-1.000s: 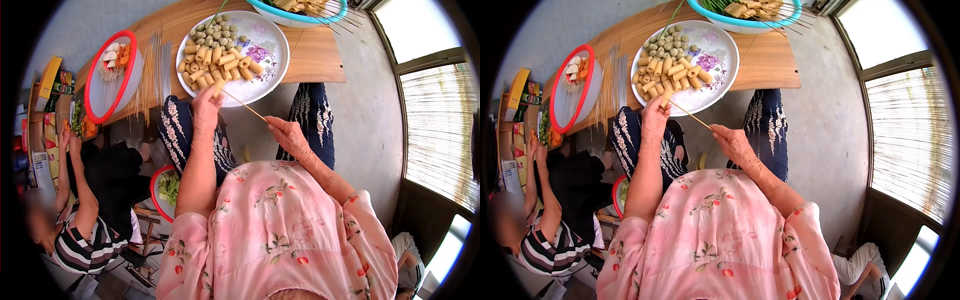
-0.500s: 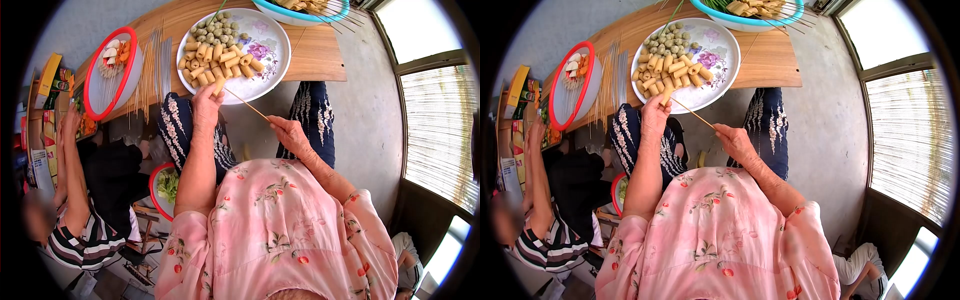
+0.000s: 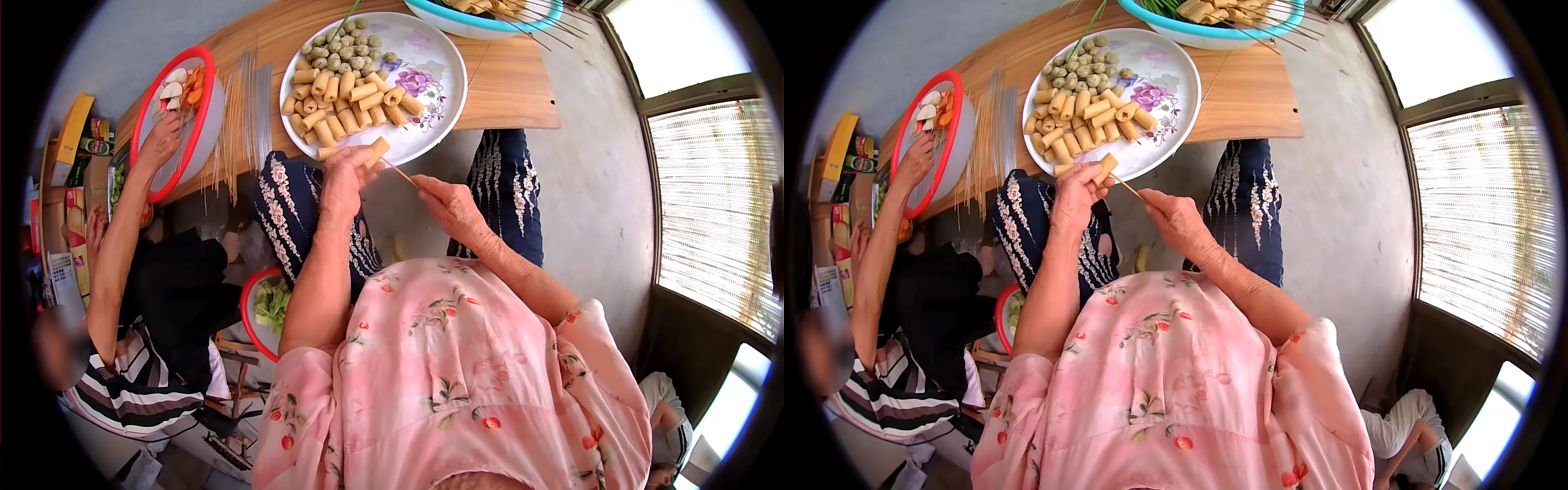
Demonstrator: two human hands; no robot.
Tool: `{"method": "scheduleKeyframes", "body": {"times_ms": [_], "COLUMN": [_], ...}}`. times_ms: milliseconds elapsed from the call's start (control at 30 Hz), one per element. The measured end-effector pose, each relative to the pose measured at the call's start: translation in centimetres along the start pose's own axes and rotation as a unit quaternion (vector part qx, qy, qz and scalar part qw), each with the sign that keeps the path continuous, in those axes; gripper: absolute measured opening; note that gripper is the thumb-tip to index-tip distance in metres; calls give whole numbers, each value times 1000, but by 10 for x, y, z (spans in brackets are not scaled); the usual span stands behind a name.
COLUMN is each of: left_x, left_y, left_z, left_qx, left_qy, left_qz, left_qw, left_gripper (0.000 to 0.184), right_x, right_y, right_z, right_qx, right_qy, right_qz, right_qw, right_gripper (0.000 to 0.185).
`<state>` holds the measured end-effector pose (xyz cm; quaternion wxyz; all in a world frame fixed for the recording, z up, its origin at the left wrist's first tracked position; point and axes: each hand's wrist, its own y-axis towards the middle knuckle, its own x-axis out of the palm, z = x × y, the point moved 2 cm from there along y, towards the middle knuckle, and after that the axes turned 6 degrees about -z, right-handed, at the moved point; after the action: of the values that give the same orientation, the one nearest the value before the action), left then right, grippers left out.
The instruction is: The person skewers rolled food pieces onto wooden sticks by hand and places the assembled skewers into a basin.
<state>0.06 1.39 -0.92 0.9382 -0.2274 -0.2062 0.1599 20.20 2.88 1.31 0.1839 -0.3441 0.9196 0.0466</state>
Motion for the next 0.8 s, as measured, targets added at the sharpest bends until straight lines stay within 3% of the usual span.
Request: {"method": "scheduleKeyframes", "body": {"times_ms": [333,467,500,567,700,800], "left_x": [5,11,5,-9,-9,-12], "left_y": [4,-5,-3,2,-4,4], "left_z": [-7,3,4,3,21,17], "left_qx": [-34,-26,57,219,405,263], "left_qy": [38,108,205,386,602,658], "left_qz": [-79,-48,7,115,321,257], "left_qw": [996,993,977,889,609,656], "left_gripper": [24,28,30,33,22,20], "right_x": [3,2,3,4,6,5], "right_y": [19,23,24,24,24,23], "right_z": [-9,-7,-4,-1,0,-2], "right_qx": [55,102,96,90,94,101], "right_qy": [18,39,42,46,39,33], "right_qz": [1,-13,-11,-10,-19,-25], "right_qw": [998,994,994,995,995,994], "right_gripper": [31,29,29,28,28,29]}}
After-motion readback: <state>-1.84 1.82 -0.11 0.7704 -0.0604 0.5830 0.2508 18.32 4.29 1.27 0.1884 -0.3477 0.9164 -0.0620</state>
